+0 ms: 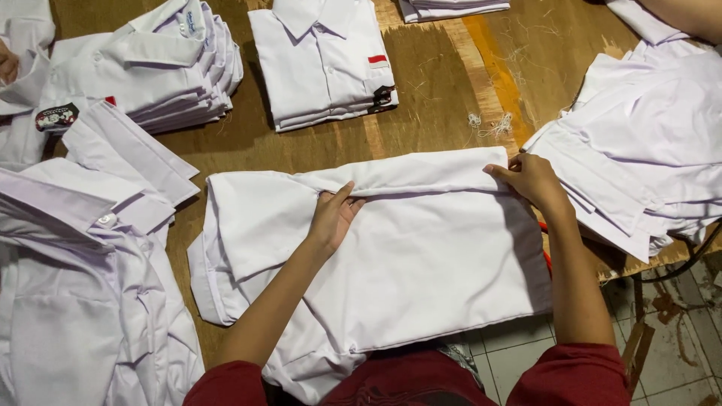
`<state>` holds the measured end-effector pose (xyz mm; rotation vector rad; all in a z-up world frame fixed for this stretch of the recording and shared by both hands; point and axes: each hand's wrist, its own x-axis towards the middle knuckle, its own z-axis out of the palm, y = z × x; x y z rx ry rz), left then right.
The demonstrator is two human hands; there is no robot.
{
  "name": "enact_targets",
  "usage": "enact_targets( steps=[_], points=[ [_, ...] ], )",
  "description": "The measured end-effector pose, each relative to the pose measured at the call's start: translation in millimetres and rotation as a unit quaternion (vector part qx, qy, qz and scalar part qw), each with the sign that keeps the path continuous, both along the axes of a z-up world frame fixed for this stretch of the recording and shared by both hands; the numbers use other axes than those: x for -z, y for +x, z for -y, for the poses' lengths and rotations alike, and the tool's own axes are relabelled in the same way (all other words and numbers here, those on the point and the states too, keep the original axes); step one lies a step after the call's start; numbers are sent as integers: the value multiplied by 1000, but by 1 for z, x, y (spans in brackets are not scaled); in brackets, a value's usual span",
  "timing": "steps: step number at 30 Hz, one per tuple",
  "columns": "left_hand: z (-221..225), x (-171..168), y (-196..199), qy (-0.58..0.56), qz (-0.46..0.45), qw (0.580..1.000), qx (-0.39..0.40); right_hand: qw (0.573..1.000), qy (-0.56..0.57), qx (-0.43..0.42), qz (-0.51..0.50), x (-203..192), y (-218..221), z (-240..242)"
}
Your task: Trimming loose threads from a white uniform shirt with scissors and then folding it neatly for packaging.
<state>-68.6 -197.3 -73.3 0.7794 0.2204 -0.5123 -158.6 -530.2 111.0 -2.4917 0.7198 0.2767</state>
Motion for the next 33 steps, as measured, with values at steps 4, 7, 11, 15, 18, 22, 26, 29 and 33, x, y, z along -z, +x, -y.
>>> enact_targets(
  steps=[4,7,11,15,18,22,26,29,33],
  points=[
    [-2,-14,-5,-6,-8,1000,-4,997,54,7,63,65,11,54],
    [-2,-74,-21,-45,-54,997,-14,982,149,21,113,66,12,56],
    [-2,-123,-38,-136,-145,979,-37,992,72,-10,104,48,7,39],
    [-3,-101,-57,-143,-159,975,-64,994,31,-16,101,81,14,55],
    [-7,-100,-77,-100,-150,983,-30,993,-12,-27,115,105,18,66],
    [-35,-134,-107,38,-22,989,138,965,-138,-78,209,84,9,32],
    [-93,-148,-101,408,335,848,43,903,-271,-176,285,48,2,-33],
    [-151,-161,-66,619,364,687,-111,862,-186,-372,291,66,21,-75],
    [-206,-130,-35,693,201,692,-40,789,-210,-487,311,73,34,-162]
  ],
)
